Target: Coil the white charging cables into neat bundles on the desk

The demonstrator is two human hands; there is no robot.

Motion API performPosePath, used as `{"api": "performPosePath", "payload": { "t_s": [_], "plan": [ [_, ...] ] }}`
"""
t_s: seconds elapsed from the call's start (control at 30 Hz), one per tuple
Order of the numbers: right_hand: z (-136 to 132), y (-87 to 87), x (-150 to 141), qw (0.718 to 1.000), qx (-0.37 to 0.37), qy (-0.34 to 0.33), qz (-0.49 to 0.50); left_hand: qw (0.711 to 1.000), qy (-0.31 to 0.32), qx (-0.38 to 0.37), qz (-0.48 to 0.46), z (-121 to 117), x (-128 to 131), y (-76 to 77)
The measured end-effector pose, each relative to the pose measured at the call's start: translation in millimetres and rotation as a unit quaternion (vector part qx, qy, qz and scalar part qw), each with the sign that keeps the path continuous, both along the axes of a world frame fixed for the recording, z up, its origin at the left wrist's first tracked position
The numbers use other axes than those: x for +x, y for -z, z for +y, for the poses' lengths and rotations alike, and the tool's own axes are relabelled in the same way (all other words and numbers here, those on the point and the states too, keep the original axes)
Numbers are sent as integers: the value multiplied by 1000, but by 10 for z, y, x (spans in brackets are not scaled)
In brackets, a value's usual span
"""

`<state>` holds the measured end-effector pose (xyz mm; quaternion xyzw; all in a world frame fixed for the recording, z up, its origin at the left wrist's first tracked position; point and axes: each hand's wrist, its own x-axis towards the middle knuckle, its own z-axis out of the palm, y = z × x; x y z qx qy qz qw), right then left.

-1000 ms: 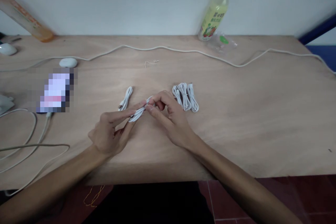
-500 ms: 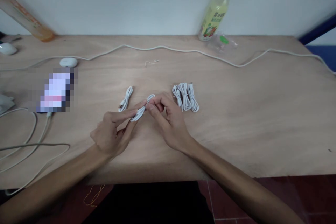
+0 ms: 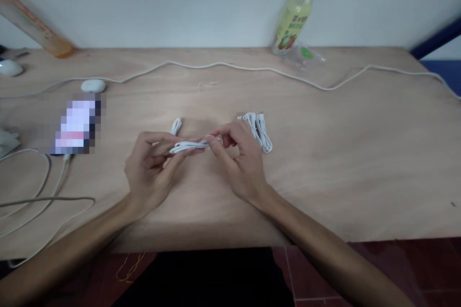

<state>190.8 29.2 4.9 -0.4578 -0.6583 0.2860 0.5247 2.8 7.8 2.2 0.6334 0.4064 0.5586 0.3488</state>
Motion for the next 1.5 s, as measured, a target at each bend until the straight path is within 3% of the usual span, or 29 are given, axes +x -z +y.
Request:
{"api": "performPosePath", "payload": {
  "t_s": [0.1, 0.27, 0.33, 0.6, 0.77, 1.07, 1.37, 1.5],
  "plan": [
    [31, -10, 41, 1000, -7, -9, -27, 996, 30, -44, -66, 49, 3, -55],
    [50, -6, 37, 973, -141, -182, 35, 991, 49, -82, -97, 97, -12, -104],
    [39, -7, 26, 961, -176, -204, 58, 988, 53, -96, -107, 114, -19, -103],
    [16, -32, 21, 986, -112, -127, -5, 985, 53, -140, -84, 168, -47, -68],
    [2, -46, 26, 989, -71, -122, -54, 985, 61, -152, -49, 175, -65, -67],
    [-29, -32, 17, 988, -52, -135, -57, 982, 84, -168, -30, 174, -61, -31],
    [-18, -54, -9, 984, -98, -148, 1, 980, 94, -168, -55, 162, -46, -47],
    [3, -22, -15, 969, -177, -153, 72, 988, 95, -114, -30, 141, -55, -37]
  ]
}}
